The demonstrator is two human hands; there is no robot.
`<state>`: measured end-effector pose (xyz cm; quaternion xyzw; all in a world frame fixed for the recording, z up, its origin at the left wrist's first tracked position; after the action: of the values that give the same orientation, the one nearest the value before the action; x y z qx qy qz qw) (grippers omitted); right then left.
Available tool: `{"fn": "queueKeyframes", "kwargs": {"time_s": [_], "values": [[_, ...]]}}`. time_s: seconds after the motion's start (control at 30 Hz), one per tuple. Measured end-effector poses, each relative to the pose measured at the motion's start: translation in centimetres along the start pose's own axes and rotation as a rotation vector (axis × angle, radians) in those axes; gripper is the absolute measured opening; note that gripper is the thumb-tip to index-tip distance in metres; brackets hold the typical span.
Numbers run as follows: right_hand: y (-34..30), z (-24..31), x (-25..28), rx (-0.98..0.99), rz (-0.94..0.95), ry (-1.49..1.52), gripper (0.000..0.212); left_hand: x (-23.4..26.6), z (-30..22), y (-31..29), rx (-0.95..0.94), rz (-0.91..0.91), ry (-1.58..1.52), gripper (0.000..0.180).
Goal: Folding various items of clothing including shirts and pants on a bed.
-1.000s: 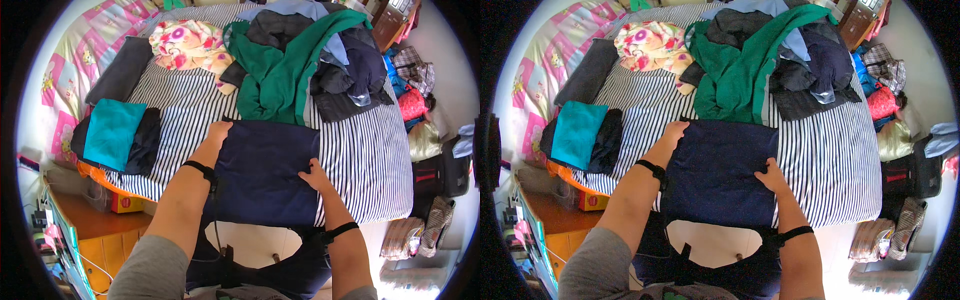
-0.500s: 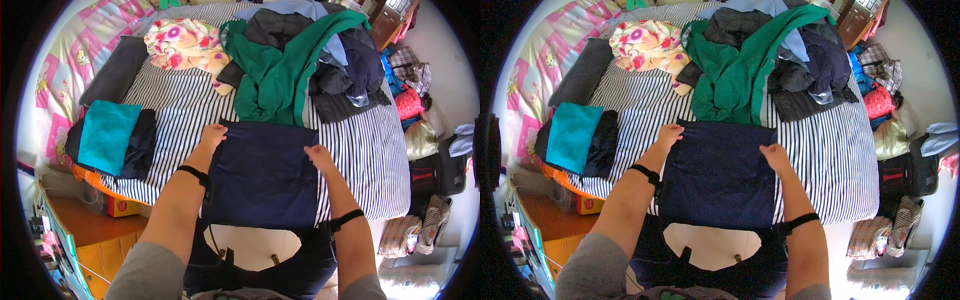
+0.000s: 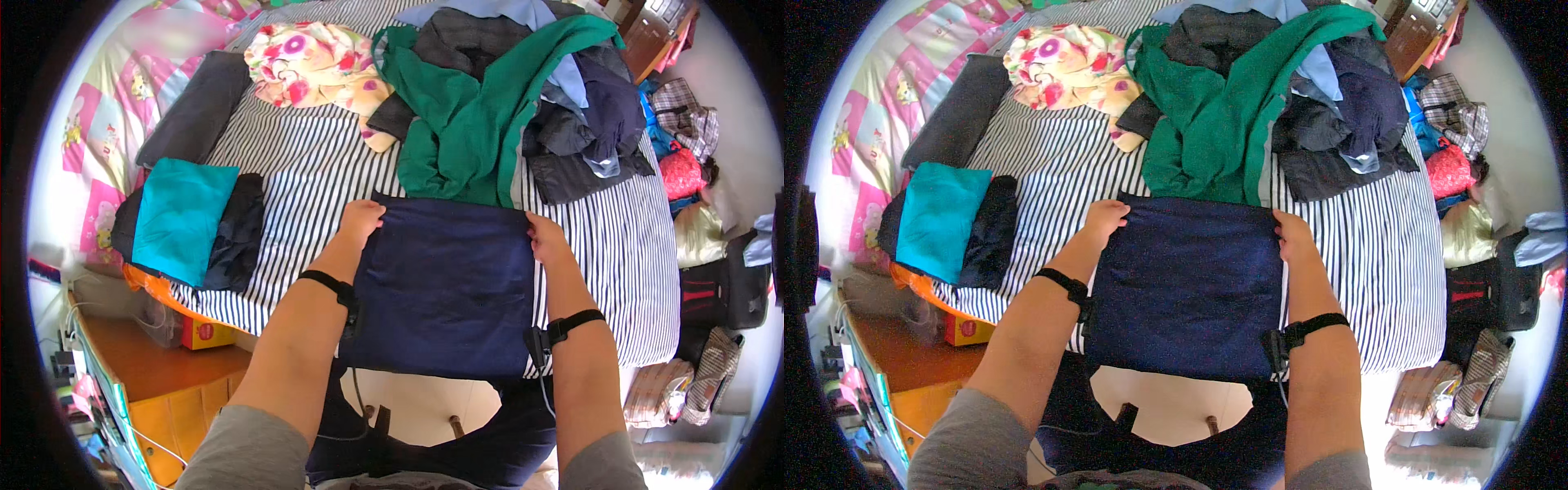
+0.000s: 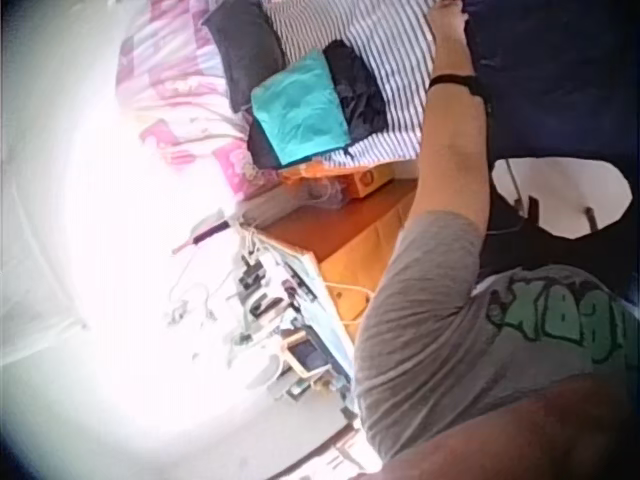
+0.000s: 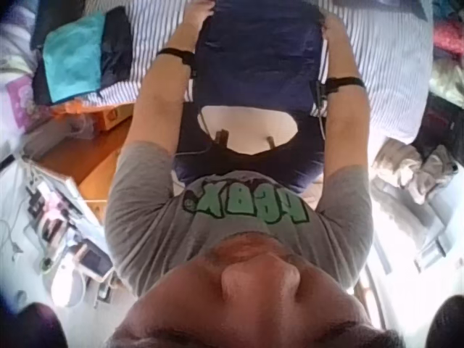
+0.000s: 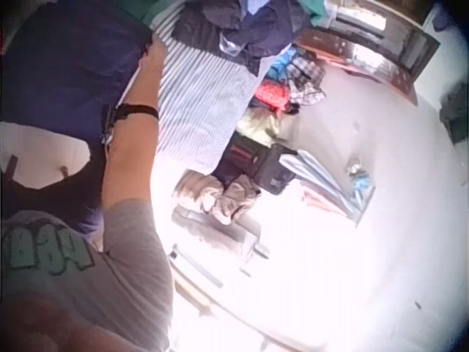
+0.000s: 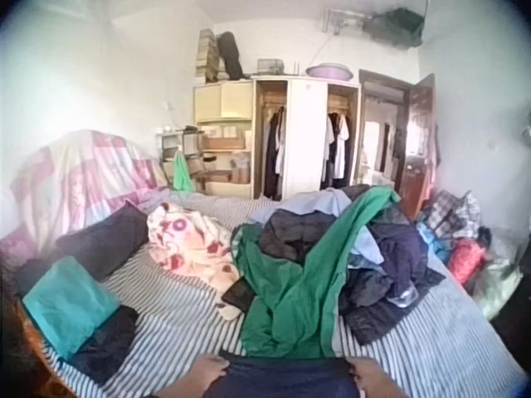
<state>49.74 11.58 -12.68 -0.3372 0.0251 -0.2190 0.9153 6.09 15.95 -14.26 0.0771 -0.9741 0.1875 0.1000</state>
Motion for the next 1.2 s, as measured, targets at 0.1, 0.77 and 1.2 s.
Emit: {"fn": "queueKeyframes", "kwargs": {"time_s": [0.1, 0.77, 1.2], "values": [[-0.7, -0.6, -0.2, 0.074, 0.043, 0.012, 0.029, 0.2, 0.4, 0.3, 0.052, -0.029, 0.017, 0.018], [-0.5, -1.7, 0.4, 0.127, 0.007, 0.247, 0.032, 0.5, -1.0, 0.0, -0.089, -0.143, -0.173, 0.017], [-1.4, -1.1, 0.0, 0.148, 0.045, 0.26, 0.047, 0.2, -1.4, 0.6, -0.102, -0.051, -0.097, 0.043]]}}
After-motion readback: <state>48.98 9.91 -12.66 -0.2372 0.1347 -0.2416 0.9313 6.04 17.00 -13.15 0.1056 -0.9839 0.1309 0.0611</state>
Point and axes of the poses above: each hand's wrist, its own y-axis towards the middle knuckle, its own x-axis out of the back of the hand, z = x × y, the point moved 8 cm from there along y, towards the middle knuckle, and after that the axes turned 3 degrees about -x, right-handed, at the moved point
